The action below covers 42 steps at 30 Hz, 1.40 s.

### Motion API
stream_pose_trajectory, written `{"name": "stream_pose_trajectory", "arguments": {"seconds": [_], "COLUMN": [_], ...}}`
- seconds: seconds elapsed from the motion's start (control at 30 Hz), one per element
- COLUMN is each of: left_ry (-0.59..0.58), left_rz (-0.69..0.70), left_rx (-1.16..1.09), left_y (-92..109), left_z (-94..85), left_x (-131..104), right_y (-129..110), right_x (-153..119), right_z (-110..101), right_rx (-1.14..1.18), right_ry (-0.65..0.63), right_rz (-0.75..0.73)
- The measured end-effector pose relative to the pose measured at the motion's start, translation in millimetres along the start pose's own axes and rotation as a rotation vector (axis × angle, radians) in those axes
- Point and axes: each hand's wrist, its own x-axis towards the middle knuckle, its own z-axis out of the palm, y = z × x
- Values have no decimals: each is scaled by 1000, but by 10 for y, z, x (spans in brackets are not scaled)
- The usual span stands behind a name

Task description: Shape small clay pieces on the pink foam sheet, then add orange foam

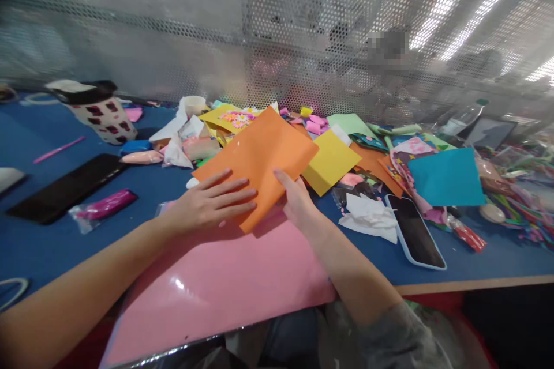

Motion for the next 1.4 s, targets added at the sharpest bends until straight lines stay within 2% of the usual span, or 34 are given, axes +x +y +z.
{"name": "stream_pose_trajectory", "arguments": {"seconds": [0.07, 0.1, 0.17, 0.27, 0.33, 0.4, 0.47, 0.57, 0.7, 0.8, 0.93, 1.03, 1.13, 1.27, 1.4], "left_ry": [-33, -13, 118, 461, 588, 580, 539, 517, 451, 471, 482, 467, 470, 558, 600], "left_rz": [41, 43, -11, -327, -577, -735, -830, -940, -1047, -1106, -1115, -1100, -1069, -1012, -989], "left_rx": [32, 23, -26, -182, -404, -671, -855, -1012, -1134, -1125, -1136, -1098, -1080, -1194, -1177], "left_y": [20, 16, -15, -94, -137, -151, -132, -68, -28, -46, -50, -34, -32, -62, -94], "left_z": [35, 34, 8, -38, -41, -20, 14, 67, 124, 146, 120, 90, 101, 157, 159], "left_x": [15, 8, -20, -35, -8, 32, 64, 82, 80, 83, 98, 111, 108, 70, 42], "right_y": [10, 4, -17, -38, -35, -21, -3, 22, 52, 71, 76, 71, 65, 47, 51], "right_x": [26, 47, 86, 100, 76, 39, 5, -23, -12, 12, 34, 35, 8, -56, -90], "right_z": [-7, -27, -81, -127, -115, -84, -58, -46, -45, -26, -3, -7, -11, 3, 9], "right_rx": [0, 1, -2, -18, -12, -11, -16, -20, -24, -34, -78, -92, -79, -22, 6], "right_ry": [114, 138, 155, 144, 117, 70, 0, -58, -6, -8, 8, 9, -22, -64, -56], "right_rz": [-39, -45, -27, 45, 84, 116, 148, 188, 214, 140, -20, -39, 21, 167, 298]}}
